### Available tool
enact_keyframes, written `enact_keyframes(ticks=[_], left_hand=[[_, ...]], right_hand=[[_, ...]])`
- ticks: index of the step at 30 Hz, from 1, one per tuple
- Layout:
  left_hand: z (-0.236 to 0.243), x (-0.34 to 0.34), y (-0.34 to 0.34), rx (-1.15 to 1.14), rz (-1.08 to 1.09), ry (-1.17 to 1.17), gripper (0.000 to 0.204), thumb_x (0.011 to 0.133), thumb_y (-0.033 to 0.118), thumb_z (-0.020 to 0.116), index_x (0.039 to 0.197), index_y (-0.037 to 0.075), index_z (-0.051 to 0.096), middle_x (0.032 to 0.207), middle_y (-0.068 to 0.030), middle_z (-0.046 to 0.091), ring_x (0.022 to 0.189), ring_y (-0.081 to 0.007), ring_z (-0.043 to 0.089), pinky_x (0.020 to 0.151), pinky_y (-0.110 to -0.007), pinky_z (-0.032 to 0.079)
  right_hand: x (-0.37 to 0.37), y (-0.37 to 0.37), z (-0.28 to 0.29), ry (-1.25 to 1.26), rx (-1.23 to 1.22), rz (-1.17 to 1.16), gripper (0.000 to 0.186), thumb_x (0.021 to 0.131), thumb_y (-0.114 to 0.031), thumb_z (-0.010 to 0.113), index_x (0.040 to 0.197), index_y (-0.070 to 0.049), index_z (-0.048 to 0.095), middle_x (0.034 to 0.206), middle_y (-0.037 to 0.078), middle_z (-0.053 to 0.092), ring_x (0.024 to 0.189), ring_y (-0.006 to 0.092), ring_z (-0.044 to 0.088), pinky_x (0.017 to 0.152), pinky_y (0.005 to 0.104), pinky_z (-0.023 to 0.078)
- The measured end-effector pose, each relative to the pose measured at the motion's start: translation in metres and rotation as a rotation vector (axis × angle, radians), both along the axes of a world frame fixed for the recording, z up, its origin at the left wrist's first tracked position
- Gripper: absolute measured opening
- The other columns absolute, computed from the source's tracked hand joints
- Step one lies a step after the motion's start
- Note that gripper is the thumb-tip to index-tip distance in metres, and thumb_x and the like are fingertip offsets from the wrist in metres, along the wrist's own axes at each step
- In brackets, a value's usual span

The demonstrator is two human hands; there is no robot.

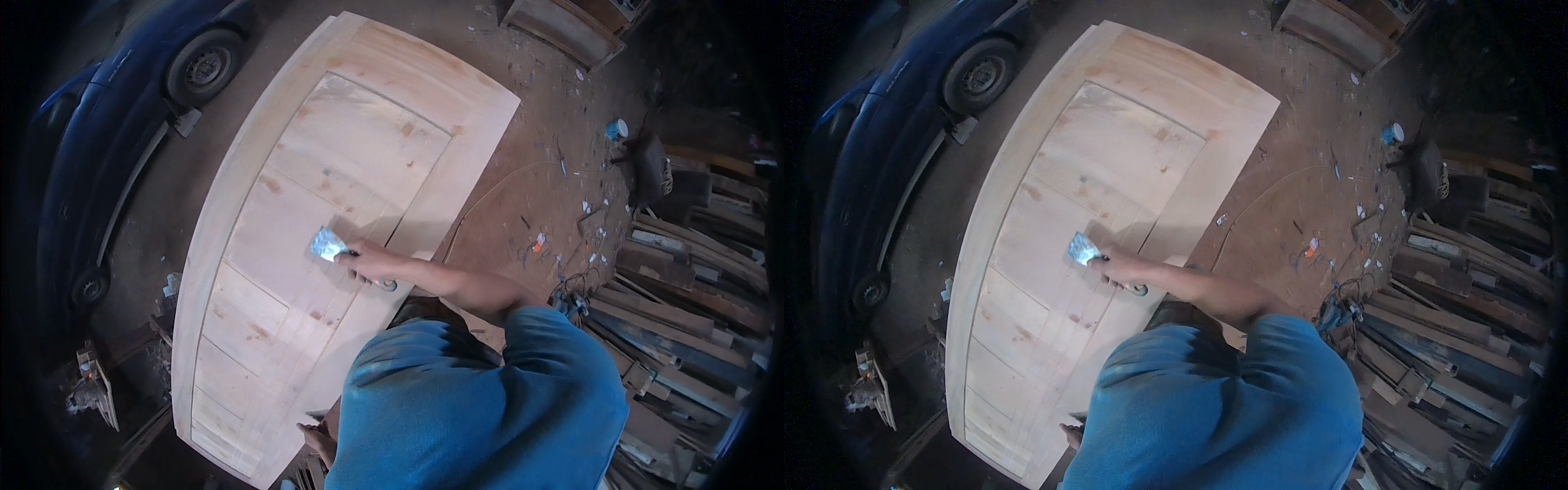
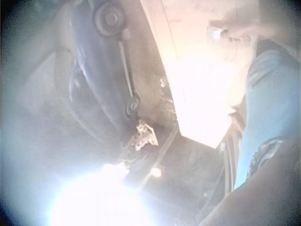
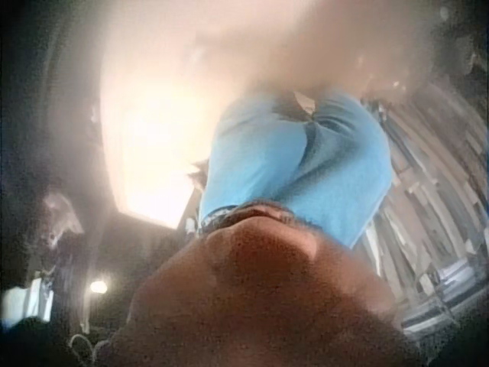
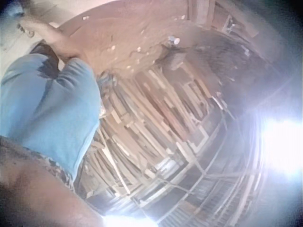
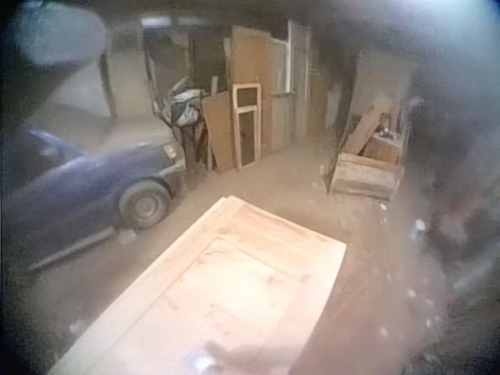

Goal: The person uses a putty knife to scrape and clean the surface of a large wooden door. They then retrieve a small wooden dowel and a hammer from a nearby shelf. The person inserts the dowel into a hole on the door and hammers it in to secure it.

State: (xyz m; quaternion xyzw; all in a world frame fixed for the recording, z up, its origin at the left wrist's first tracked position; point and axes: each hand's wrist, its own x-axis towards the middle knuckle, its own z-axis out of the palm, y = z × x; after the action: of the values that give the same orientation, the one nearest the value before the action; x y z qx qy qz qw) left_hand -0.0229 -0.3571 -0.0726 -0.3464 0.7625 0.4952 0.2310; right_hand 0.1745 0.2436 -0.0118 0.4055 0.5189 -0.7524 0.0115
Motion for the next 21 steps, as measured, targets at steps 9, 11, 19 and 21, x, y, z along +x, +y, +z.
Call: enact_keyframes(ticks=[9,11,19,21], left_hand=[[-0.006,0.069,0.055,-0.093,-0.356,-0.011,0.035,0.103,0.039,0.061,0.093,0.005,0.064,0.066,-0.0003,0.054,0.060,-0.0116,0.053,0.063,-0.030,0.052],[-0.003,0.076,0.064,-0.064,-0.431,0.036,0.034,0.103,0.036,0.062,0.089,0.005,0.063,0.067,-0.0001,0.055,0.061,-0.0107,0.053,0.063,-0.029,0.052],[0.062,0.087,0.181,-0.154,-0.662,0.169,0.034,0.105,0.026,0.059,0.090,-0.004,0.065,0.080,-0.0065,0.068,0.072,-0.0128,0.064,0.069,-0.028,0.055],[0.068,0.091,0.193,-0.200,-0.692,0.155,0.035,0.106,0.026,0.058,0.093,-0.005,0.066,0.082,-0.0076,0.069,0.073,-0.0132,0.065,0.069,-0.027,0.054]], right_hand=[[0.079,0.076,0.013,-0.183,0.283,-0.132,0.043,0.098,-0.038,0.064,0.092,0.004,0.063,0.072,0.012,0.058,0.067,0.0210,0.053,0.066,0.0403,0.045],[0.085,0.087,0.014,-0.206,0.277,-0.115,0.042,0.099,-0.038,0.064,0.096,0.004,0.064,0.072,0.012,0.058,0.067,0.0203,0.054,0.066,0.0397,0.046],[0.081,0.103,0.009,-0.189,0.282,-0.082,0.041,0.098,-0.036,0.064,0.110,0.003,0.069,0.073,0.012,0.061,0.067,0.0208,0.056,0.066,0.0389,0.047],[0.076,0.104,0.013,-0.150,0.293,-0.058,0.041,0.098,-0.036,0.064,0.112,0.002,0.069,0.073,0.012,0.062,0.067,0.0207,0.057,0.066,0.0389,0.047]])
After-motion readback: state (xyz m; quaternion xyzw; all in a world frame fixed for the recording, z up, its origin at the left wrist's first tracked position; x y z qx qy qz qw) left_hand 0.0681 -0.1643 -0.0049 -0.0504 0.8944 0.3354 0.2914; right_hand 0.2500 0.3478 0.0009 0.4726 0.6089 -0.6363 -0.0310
